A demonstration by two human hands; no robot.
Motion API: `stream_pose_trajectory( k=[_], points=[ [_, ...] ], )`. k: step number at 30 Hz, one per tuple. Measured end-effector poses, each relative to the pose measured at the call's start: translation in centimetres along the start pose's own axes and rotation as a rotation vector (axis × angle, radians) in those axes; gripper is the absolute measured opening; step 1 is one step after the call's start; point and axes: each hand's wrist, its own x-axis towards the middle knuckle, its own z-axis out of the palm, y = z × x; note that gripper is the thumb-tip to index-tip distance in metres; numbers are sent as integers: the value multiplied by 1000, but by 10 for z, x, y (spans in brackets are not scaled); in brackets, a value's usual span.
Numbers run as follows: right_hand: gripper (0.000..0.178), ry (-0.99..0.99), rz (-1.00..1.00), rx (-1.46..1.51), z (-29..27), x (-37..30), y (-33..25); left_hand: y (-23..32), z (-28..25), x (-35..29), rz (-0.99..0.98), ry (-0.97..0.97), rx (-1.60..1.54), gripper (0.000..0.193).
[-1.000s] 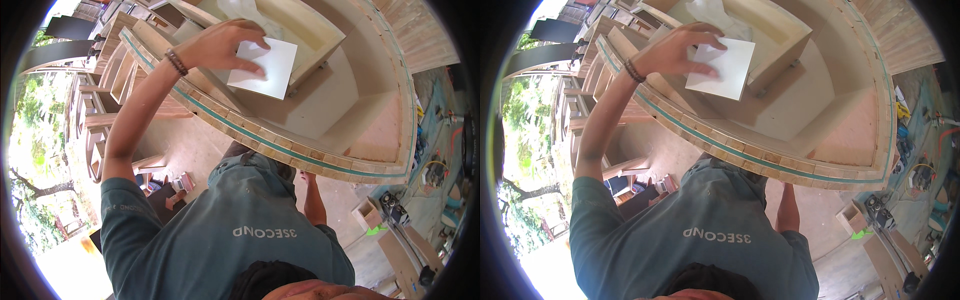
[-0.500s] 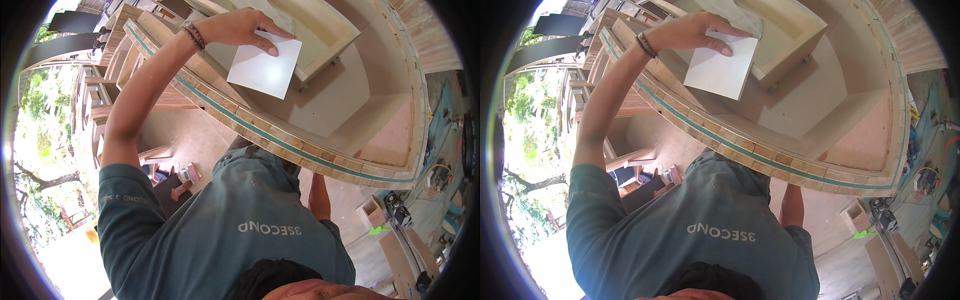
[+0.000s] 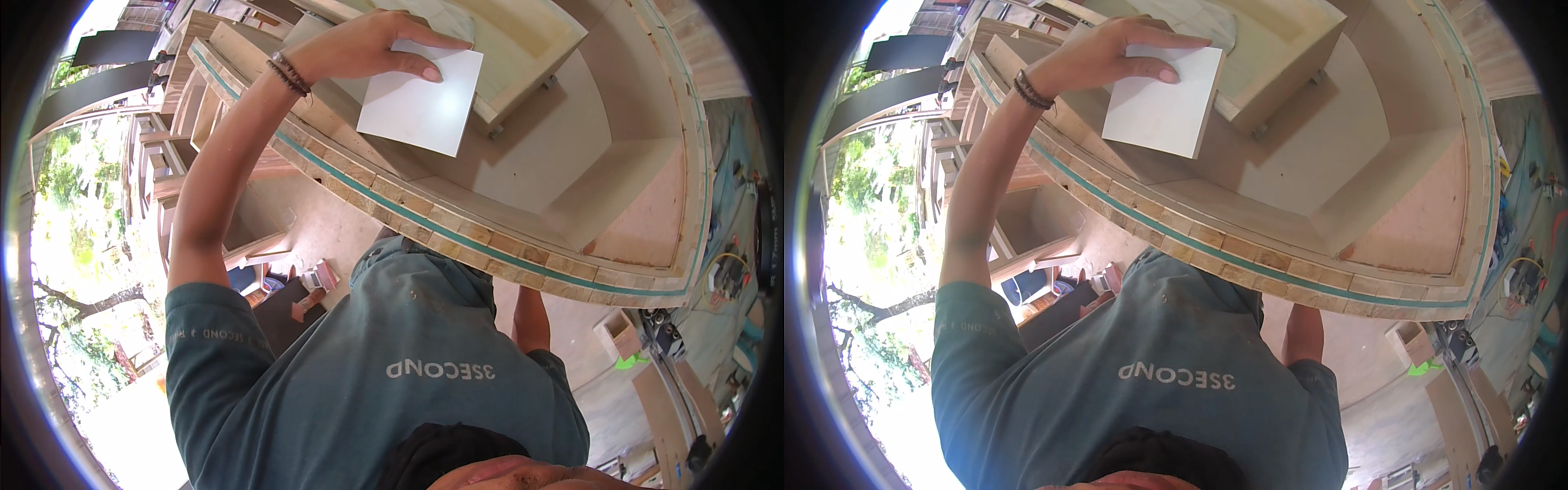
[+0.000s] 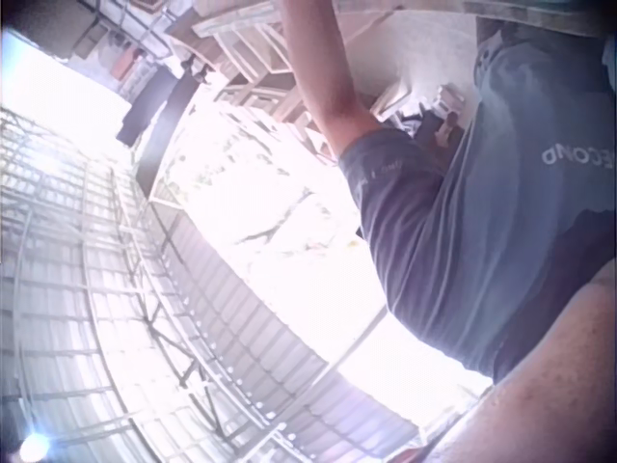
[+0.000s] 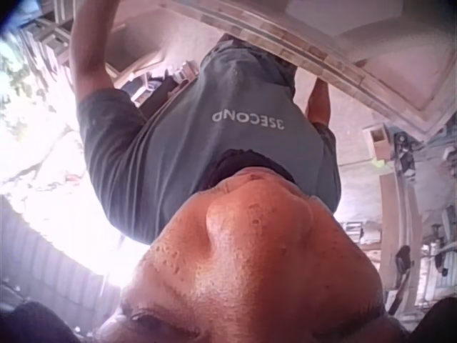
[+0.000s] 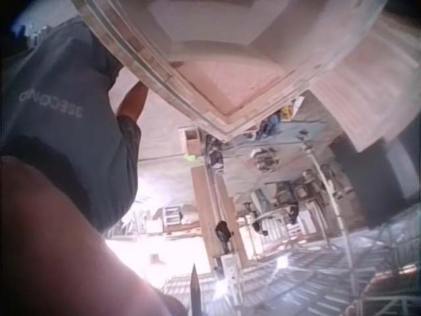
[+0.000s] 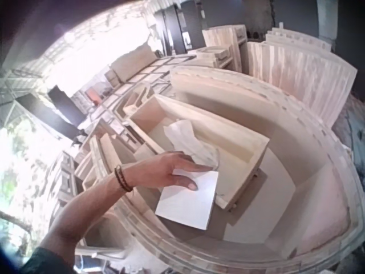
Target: The person uses a cordless drill to fasten screws into a wooden drawer frame, securing the side panels. After drilling, they place the drawer into a larger cabinet structure and test the fit by sliding it in and out. They then retrieve a small white square piece and place it inside the drawer.
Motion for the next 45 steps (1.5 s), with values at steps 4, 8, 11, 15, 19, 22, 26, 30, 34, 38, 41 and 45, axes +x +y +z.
stream_pose_trajectory(
  k=[4,8,11,15,19,22,26,30,34,38,41,45],
  points=[
    [31,-7,15,-25,-3,-6,1,-9,5,-7,20,31,-25,51],
    [31,-6,17,-22,-5,-11,0,-10,9,-8,56,68,49,53],
    [31,-12,6,-24,-2,-10,-7,-7,10,-8,52,70,65,52],
    [31,-35,-10,-57,3,-6,-17,-9,10,-14,55,81,15,49],
    [31,-83,-28,-114,14,5,-32,-6,11,-19,39,119,-39,44],
    [31,-123,-54,-144,22,17,-48,-12,12,-10,93,138,-104,42],
    [31,-160,-47,-205,6,23,-51,-5,11,-13,103,168,-287,41],
    [32,-160,-64,-179,-9,6,-50,27,-7,-26,55,231,-215,38],
    [34,-84,-32,-264,7,-44,-71,49,-17,-72,110,586,-303,42],
    [32,-91,-72,-358,22,-50,-79,63,-9,-137,-73,945,-600,41],
    [30,-117,-130,-465,40,-48,-85,49,20,-186,-103,1356,-845,39],
    [28,-162,-249,-666,86,-46,-93,11,68,-272,-346,1782,-1182,46]
  ],
)
